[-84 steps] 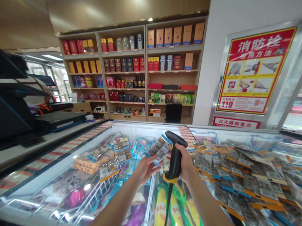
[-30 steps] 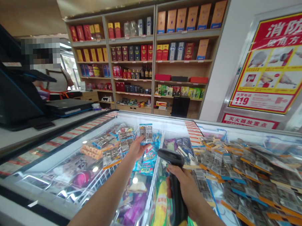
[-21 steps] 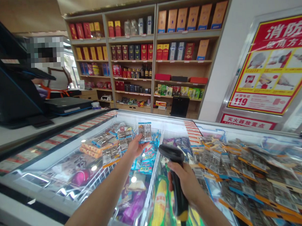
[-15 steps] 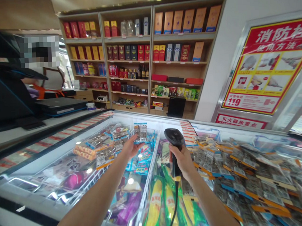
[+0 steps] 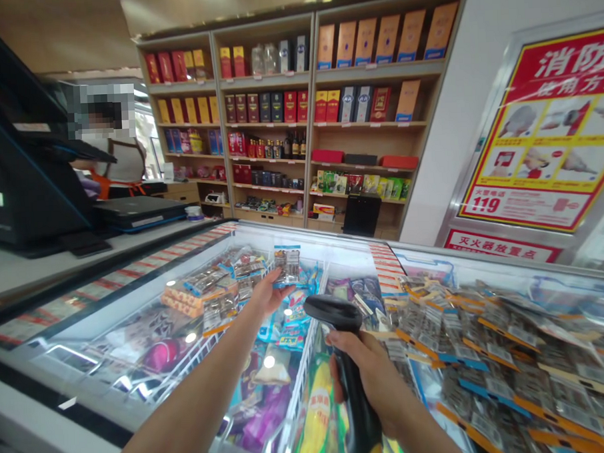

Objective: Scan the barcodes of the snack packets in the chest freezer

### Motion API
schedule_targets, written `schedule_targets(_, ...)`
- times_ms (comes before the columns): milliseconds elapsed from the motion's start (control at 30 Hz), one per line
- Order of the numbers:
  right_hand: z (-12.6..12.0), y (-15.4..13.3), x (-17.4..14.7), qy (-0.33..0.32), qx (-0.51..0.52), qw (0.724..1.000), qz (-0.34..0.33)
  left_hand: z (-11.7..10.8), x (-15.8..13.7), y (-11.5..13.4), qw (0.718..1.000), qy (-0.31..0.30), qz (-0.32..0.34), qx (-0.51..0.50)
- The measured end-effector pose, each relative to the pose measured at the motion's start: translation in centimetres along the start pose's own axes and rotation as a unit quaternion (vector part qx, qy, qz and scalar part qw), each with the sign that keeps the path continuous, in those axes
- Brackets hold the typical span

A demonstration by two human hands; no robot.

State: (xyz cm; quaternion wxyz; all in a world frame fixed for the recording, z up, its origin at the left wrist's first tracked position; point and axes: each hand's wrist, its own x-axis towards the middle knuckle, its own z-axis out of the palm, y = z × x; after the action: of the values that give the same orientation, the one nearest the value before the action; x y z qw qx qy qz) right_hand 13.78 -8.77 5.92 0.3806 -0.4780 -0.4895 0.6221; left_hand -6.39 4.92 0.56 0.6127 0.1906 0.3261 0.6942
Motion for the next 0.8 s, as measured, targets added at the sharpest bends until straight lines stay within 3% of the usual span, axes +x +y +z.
schedule_targets(400,-0.4,0.9,-0.1,-0.012,0.032,0.999,0.029,-0.1,0.1,-0.1,1.000,0.010,-0.003,-0.006)
schedule_targets(800,-1.3,-0.1,-0.1,0.040,0.003,0.999,0.012,0.0,0.0,0.2,1.000,0.006,-0.010,0.009)
